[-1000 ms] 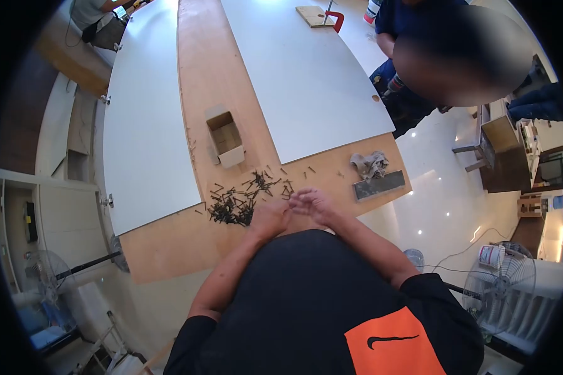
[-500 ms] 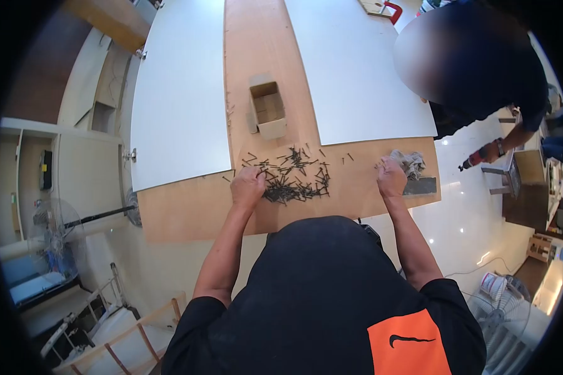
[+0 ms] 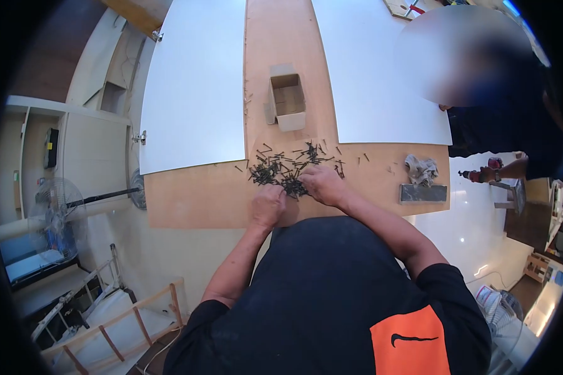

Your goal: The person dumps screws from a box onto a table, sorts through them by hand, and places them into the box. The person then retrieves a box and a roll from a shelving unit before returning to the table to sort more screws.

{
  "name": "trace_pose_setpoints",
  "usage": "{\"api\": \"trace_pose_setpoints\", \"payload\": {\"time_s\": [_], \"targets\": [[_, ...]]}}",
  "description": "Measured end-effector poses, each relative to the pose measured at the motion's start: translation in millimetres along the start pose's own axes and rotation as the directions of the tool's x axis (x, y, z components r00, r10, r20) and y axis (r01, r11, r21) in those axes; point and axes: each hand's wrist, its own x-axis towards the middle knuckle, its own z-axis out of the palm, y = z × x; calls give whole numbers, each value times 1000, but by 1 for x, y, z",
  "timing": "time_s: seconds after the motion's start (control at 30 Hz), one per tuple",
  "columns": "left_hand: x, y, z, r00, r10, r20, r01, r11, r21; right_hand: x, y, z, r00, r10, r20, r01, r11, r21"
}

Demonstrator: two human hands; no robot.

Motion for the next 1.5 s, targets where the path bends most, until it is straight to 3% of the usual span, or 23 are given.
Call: {"api": "trace_pose_setpoints", "payload": {"time_s": [0.07,0.2,0.27,0.37,0.47,0.57,0.67,0.83,0.93,1.03,1.07,1.13,1.17,1.27,1.37,1.47,1.5], "targets": [[5,0,-6,999,-33,-39,34,999,25,6,4,11,991,63,117,-43,985,-167],[35,-5,-11,998,-28,-48,33,994,100,8,0,16,965,218,143,-182,956,-229],[49,-4,-15,998,44,-47,-40,995,93,5,-9,6,944,292,156,-239,927,-290],[59,-13,-8,982,188,16,-189,972,140,0,-2,9,944,292,156,-234,922,-310],[62,-21,-7,957,275,94,-288,940,184,9,-5,13,983,180,30,-174,973,-150],[62,-24,-10,942,306,136,-327,929,173,13,7,29,977,150,150,-112,966,-234],[61,-25,-13,931,325,167,-357,908,218,14,6,32,965,178,191,-122,955,-272],[60,-29,-10,934,331,137,-353,915,197,8,-3,32,907,365,210,-301,911,-283],[56,-32,-10,977,212,20,-213,973,92,7,-2,33,888,429,167,-365,877,-314],[51,-41,-18,977,-207,40,210,932,-296,6,2,32,882,446,155,-387,870,-305],[49,-43,-19,932,-343,114,353,798,-488,4,2,32,883,442,158,-387,876,-289],[52,-38,-35,783,-529,329,560,366,-744,2,0,26,868,474,149,-427,864,-266],[52,-35,-41,760,-552,343,580,339,-741,2,-1,22,860,489,144,-446,859,-254],[40,-55,-33,821,-485,301,553,545,-631,-2,-7,13,843,532,77,-494,823,-280],[29,-54,-33,887,-402,227,461,800,-384,-2,-5,14,918,396,13,-388,906,-169],[22,-45,-27,990,-136,-25,131,981,-143,4,2,25,969,223,103,-204,964,-169],[25,-37,-28,992,-123,-34,117,983,-144,5,5,29,972,202,119,-179,967,-180]]}}
